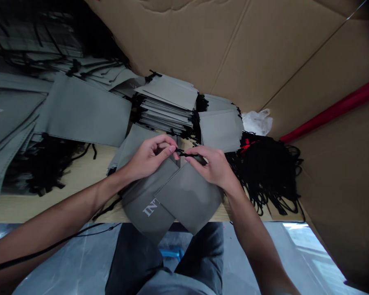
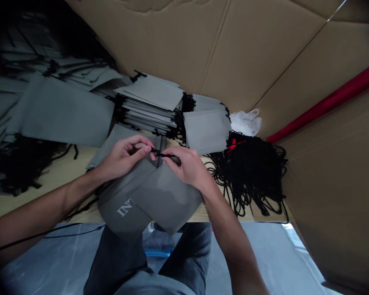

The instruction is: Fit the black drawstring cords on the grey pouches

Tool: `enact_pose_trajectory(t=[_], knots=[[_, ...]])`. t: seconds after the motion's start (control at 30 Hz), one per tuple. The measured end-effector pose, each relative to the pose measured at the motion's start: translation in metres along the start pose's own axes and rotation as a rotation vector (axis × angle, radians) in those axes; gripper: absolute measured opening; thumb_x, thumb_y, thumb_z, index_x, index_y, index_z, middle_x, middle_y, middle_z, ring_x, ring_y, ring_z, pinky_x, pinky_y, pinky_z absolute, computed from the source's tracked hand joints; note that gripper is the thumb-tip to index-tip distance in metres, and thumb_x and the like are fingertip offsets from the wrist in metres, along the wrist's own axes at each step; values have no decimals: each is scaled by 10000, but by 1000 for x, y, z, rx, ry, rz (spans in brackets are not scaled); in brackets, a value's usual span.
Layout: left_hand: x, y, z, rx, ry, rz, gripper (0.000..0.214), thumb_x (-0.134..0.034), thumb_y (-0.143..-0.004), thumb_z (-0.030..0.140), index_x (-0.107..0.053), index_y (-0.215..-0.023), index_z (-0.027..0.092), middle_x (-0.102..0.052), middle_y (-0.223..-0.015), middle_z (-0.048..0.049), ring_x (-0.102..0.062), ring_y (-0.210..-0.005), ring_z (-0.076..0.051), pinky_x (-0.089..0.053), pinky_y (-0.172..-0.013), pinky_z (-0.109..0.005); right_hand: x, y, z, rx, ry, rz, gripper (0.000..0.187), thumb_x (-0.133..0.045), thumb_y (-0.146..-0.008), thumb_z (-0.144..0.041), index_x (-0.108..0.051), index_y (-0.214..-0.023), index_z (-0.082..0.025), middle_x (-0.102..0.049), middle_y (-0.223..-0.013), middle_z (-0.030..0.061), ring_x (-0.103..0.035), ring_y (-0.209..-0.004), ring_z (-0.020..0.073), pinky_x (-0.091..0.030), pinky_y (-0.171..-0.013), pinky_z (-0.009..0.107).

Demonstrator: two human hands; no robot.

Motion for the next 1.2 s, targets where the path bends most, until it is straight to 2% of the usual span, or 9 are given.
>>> enact_pose_trajectory(t=[0.17,0.4,0.5,0.67,0.87,1.2], knots=[[1,1,1,-29,-24,-1,283,-723,-1028,441,-689,-1067,162,-787,-816,-34,-734,-776,-155,-536,-758,-247,-2,1,-1,57,37,-38,154,-705,-1047,-237,-806,-1157,-198,-849,-1127,68,-815,-1007,219,-642,-930,331],[1,2,6,-49,-67,-13,241,-716,-1037,399,-692,-1074,162,-787,-818,-29,-717,-761,-135,-514,-726,-217,-3,2,-2,42,58,-20,137,-700,-1053,-255,-805,-1131,-214,-852,-1119,61,-822,-987,225,-653,-884,332],[-1,2,6,-46,-67,-24,252,-711,-1038,407,-689,-1079,160,-790,-817,-33,-725,-771,-141,-518,-732,-219,-2,3,-2,12,6,-22,134,-715,-1040,-257,-763,-1160,-219,-848,-1117,54,-826,-977,226,-650,-822,314],[-1,2,6,-31,-94,-18,274,-715,-1031,429,-692,-1078,160,-787,-811,-36,-722,-754,-145,-517,-710,-224,1,3,-3,-72,-65,-63,251,-720,-1034,-277,-651,-1272,-237,-834,-1105,35,-827,-912,202,-599,-667,263],[-1,2,4,-37,-104,-23,273,-711,-1032,434,-687,-1079,166,-792,-818,-39,-732,-768,-152,-527,-723,-235,4,1,-8,-19,-54,-55,59,-701,-1044,-250,-700,-1093,-217,-825,-1035,28,-807,-914,188,-619,-773,280],[-2,3,5,-36,-102,-30,282,-709,-1031,445,-690,-1075,167,-793,-820,-42,-733,-766,-153,-531,-716,-237,3,2,-5,-89,-82,-62,157,-708,-1042,-323,-666,-1168,-240,-820,-1078,38,-817,-949,211,-623,-741,284]])
Point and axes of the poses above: each hand's wrist, its own y-axis away from the middle knuckle, its own x-axis out of the back of the hand, z = x × y, the point moved 1 cm from there along -y, towards the middle knuckle
